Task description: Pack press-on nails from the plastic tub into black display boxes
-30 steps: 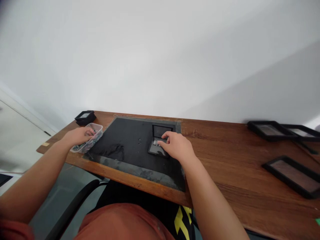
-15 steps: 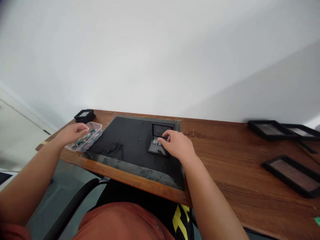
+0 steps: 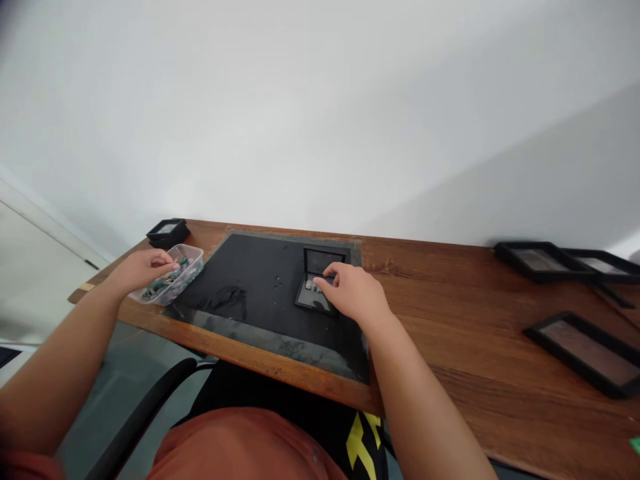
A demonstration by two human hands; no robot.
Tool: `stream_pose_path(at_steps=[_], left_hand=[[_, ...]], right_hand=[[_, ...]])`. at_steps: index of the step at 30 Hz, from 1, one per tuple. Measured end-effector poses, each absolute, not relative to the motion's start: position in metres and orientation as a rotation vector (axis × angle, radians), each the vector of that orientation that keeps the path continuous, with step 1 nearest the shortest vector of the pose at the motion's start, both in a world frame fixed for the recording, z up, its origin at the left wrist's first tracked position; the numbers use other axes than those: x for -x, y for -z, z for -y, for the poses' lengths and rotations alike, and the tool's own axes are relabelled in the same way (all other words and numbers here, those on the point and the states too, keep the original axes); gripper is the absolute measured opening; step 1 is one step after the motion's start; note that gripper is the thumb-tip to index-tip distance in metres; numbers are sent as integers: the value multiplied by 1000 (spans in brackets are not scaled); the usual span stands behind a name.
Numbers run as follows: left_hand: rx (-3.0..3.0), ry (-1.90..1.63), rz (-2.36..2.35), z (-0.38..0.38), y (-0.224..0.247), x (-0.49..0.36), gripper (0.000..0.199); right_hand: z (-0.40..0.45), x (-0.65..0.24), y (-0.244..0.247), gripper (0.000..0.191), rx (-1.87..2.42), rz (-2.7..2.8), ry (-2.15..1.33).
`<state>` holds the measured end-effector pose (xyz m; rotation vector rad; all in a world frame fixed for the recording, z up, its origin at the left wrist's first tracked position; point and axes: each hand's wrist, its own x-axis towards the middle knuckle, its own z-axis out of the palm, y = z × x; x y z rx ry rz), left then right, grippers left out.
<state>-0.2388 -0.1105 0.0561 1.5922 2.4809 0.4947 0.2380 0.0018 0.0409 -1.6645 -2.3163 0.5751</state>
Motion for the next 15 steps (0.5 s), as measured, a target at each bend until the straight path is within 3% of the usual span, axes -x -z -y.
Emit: stream_pose_path(at_steps=[15], left_hand=[[-1444,-908,-2706,104,-71,213,38]], right_hand=[[1,-237,-43,35,1639,2325,-568]])
